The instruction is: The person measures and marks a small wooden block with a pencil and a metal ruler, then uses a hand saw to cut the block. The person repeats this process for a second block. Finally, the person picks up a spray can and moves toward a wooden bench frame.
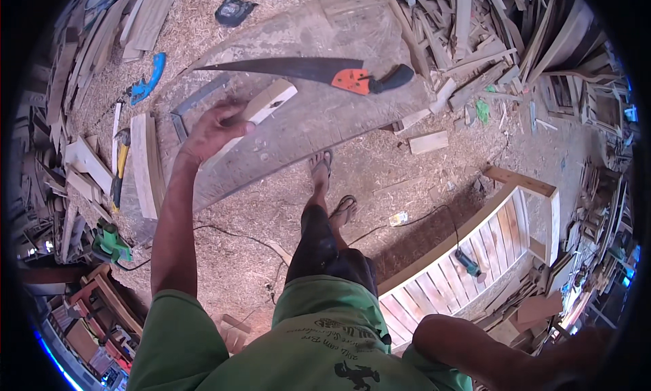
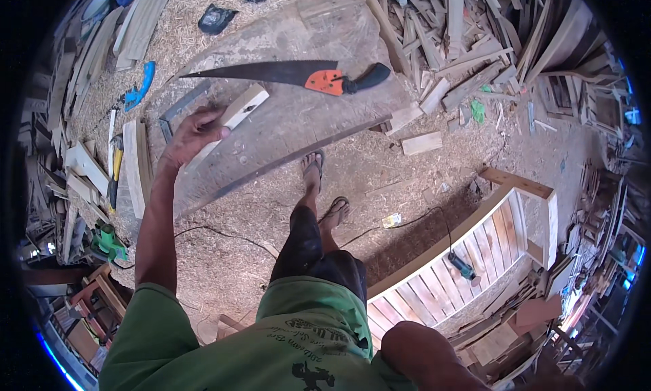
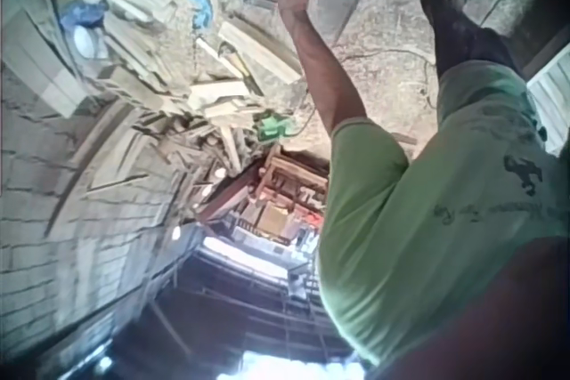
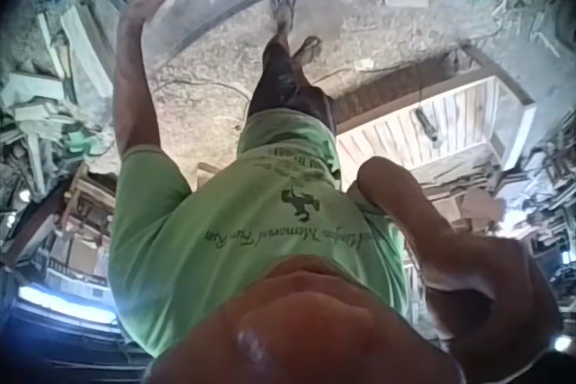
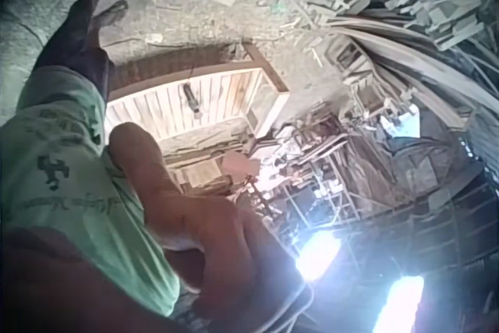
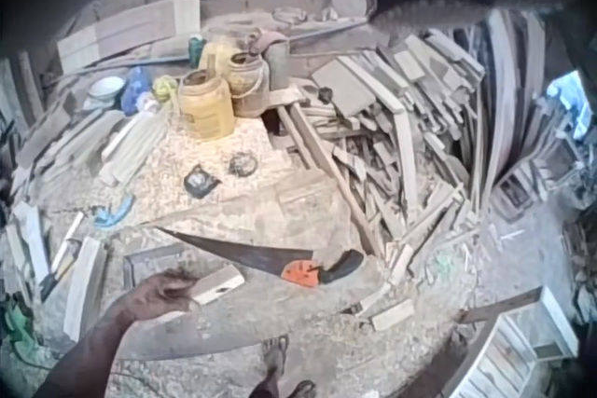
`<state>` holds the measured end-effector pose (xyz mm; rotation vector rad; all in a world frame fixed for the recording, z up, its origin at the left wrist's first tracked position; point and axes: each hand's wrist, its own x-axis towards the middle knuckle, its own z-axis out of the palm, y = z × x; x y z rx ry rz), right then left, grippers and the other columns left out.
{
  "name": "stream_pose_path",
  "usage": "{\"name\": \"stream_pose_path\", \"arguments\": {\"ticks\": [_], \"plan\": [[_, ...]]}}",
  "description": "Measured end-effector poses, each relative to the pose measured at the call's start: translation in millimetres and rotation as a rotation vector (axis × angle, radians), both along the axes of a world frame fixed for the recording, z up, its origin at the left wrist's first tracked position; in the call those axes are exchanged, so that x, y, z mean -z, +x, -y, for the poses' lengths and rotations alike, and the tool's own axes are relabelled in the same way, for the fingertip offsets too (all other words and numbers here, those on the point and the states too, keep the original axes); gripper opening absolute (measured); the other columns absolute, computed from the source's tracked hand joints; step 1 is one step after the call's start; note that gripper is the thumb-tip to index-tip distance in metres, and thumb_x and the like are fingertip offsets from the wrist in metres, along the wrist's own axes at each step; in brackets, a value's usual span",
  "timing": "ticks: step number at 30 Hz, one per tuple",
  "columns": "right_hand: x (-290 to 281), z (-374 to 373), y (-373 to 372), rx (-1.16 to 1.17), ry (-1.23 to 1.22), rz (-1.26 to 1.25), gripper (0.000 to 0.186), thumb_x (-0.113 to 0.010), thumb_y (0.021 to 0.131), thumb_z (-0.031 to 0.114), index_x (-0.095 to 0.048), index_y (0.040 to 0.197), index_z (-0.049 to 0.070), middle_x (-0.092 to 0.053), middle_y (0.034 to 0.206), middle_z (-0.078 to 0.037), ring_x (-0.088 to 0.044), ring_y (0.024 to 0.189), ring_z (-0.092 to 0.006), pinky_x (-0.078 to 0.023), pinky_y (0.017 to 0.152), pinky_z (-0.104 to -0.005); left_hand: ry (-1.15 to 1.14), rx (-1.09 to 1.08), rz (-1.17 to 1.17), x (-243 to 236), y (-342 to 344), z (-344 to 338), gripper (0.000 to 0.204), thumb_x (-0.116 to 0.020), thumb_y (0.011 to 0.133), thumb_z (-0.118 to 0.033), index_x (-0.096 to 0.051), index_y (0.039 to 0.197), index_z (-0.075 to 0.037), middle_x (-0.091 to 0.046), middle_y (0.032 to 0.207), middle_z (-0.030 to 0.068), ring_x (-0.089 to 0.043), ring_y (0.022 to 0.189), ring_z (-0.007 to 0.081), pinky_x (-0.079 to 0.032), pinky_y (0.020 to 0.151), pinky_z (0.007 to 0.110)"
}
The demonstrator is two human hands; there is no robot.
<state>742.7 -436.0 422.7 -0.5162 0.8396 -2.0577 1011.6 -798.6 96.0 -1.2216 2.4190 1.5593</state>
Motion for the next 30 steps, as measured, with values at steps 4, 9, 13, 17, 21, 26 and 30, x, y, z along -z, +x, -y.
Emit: {"name": "stream_pose_path", "arguments": {"ticks": [4,9,13,17,21,26,30], "plan": [[25.6,28.2,-25.4,0.072,-0.085,-0.134,0.029,-0.072,0.099,0.009,-0.069,0.128,0.006,-0.068,0.120,-0.009,-0.067,0.107,-0.0237,-0.055,0.098,-0.0387,0.094,-0.010,-0.017,-6.6,-0.4,6.7,0.074,-0.095,0.093,-0.037,-0.071,0.150,0.004,-0.064,0.157,0.0177,-0.061,0.147,0.0337,-0.048,0.126,0.044],[225.7,139.9,-65.1,-0.032,0.644,-1.452,0.059,-0.068,0.101,-0.001,-0.059,0.159,0.004,-0.065,0.143,-0.026,-0.068,0.130,-0.0444,-0.059,0.105,-0.0508,-0.324,0.051,-0.084,14.7,15.6,-15.2,0.082,-0.099,0.082,-0.025,-0.067,0.152,0.003,-0.063,0.154,0.0234,-0.061,0.142,0.0444,-0.051,0.121,0.050],[350.8,145.6,-93.1,-0.087,0.887,-2.063,0.086,-0.066,0.093,0.005,-0.047,0.175,0.021,-0.056,0.154,-0.019,-0.053,0.149,-0.0415,-0.036,0.128,-0.0686,-0.555,-0.035,0.027,10.5,-9.0,-53.4,0.097,-0.096,0.074,-0.024,-0.058,0.160,-0.004,-0.059,0.152,0.0238,-0.056,0.136,0.0506,-0.051,0.114,0.059],[349.4,165.9,-127.9,-0.267,0.707,-2.005,0.084,-0.070,0.095,0.012,-0.047,0.175,0.021,-0.060,0.130,-0.016,-0.059,0.129,-0.0381,-0.036,0.128,-0.0691,-0.650,-0.088,0.113,23.8,-16.7,-81.5,0.093,-0.090,0.082,-0.029,-0.054,0.164,-0.005,-0.056,0.154,0.0250,-0.053,0.137,0.0513,-0.045,0.115,0.066],[296.5,149.0,-165.3,-0.364,0.720,-1.799,0.075,-0.075,0.090,0.009,-0.060,0.163,0.013,-0.062,0.119,-0.014,-0.062,0.116,-0.0373,-0.051,0.112,-0.0559,-0.763,-0.113,0.108,47.1,-39.7,-91.3,0.094,-0.084,0.089,-0.035,-0.048,0.171,-0.006,-0.055,0.156,0.0251,-0.050,0.139,0.0523,-0.040,0.118,0.071],[225.1,91.8,-201.5,-0.221,0.822,-1.259,0.064,-0.071,0.092,-0.007,-0.064,0.154,0.006,-0.070,0.107,-0.011,-0.072,0.093,-0.0276,-0.061,0.081,-0.0393,-0.788,-0.112,0.036,51.1,-152.2,-72.8,0.096,-0.086,0.088,-0.037,-0.050,0.170,-0.006,-0.053,0.158,0.0237,-0.048,0.145,0.0508,-0.036,0.125,0.070],[199.8,41.7,-218.4,-0.058,0.918,-0.666,0.044,-0.066,0.102,-0.005,-0.062,0.145,0.002,-0.077,0.107,-0.009,-0.073,0.086,-0.0148,-0.060,0.076,-0.0305,-0.933,-0.069,-0.035,40.4,-278.3,-36.1,0.092,-0.084,0.090,-0.040,-0.050,0.170,-0.009,-0.053,0.156,0.0230,-0.046,0.151,0.0462,-0.028,0.134,0.069]]}}
